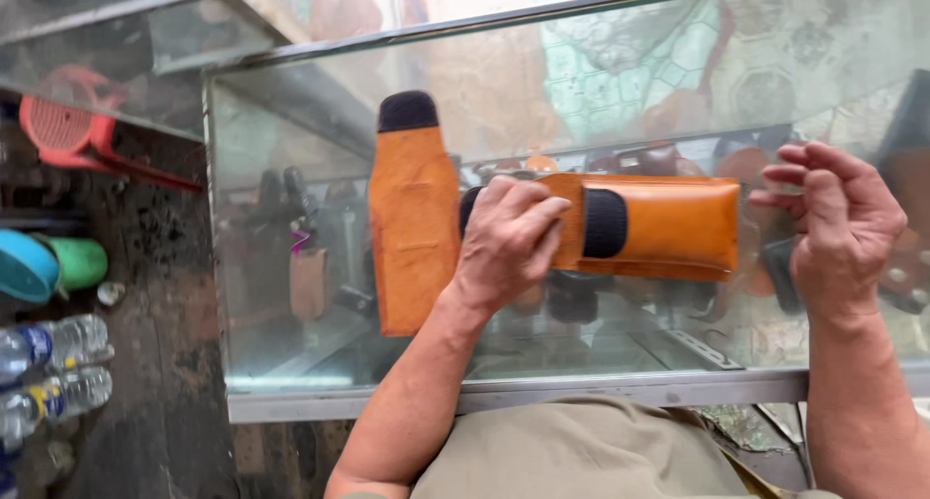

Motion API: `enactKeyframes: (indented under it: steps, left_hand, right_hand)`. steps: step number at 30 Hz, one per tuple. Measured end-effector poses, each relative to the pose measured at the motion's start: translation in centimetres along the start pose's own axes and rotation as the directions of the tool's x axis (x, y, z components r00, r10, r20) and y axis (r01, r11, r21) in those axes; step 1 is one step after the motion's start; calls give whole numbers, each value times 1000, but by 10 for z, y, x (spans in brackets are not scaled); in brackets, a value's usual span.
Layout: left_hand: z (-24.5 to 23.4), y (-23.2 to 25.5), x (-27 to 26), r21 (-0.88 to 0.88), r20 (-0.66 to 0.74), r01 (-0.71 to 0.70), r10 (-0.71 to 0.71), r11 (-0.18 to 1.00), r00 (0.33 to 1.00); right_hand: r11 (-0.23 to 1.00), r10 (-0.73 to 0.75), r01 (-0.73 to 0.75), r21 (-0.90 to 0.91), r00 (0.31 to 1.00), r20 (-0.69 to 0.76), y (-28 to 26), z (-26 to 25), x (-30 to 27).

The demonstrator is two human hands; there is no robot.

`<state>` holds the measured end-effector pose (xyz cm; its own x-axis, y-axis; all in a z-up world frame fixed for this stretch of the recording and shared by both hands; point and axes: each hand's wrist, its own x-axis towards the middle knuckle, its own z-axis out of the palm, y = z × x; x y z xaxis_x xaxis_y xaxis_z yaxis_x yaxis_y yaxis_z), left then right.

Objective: The person holds a tan leather pouch over a glass display case, opening and closing the flap to show the interior and exterior. They rotate the pouch to display different angles and the black fabric lining at the top.

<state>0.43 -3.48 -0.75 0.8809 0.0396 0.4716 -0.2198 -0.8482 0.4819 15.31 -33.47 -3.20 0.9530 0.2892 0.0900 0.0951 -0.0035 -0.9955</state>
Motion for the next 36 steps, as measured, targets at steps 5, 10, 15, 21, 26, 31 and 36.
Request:
enactKeyframes:
  steps: [5,10,15,21,26,31,36]
  left_hand:
    - [20,24,-1,-505,85,434,-457,746,885]
    - [30,25,6,-548,289,607,-551,576,783]
    - [34,15,6,-662,470,709,-603,242,645]
    - [24,28,22,-539,569,814,-618,219,543]
    - [33,21,16,-603,526,755,-582,257,619]
    - [35,17,13,-636,542,741,-559,215,627]
    - [30,17,10,-668,554,731,-560,142,616]
  right_hand:
    - [955,285,-278,-103,956,62,-33,-8,-8]
    - [939,342,-341,-38,921,184,-31,-7,-9]
    - [939,323,-344,24,900,292,-18,-17,-9]
    - [942,298,-330,51,898,323,-11,-20,-7]
    - [925,355,-378,25,887,295,-21,-17,-6]
    - [927,360,-375,23,903,234,-35,-10,-3]
    - [931,363,-363,-30,919,154,-35,-7,-3]
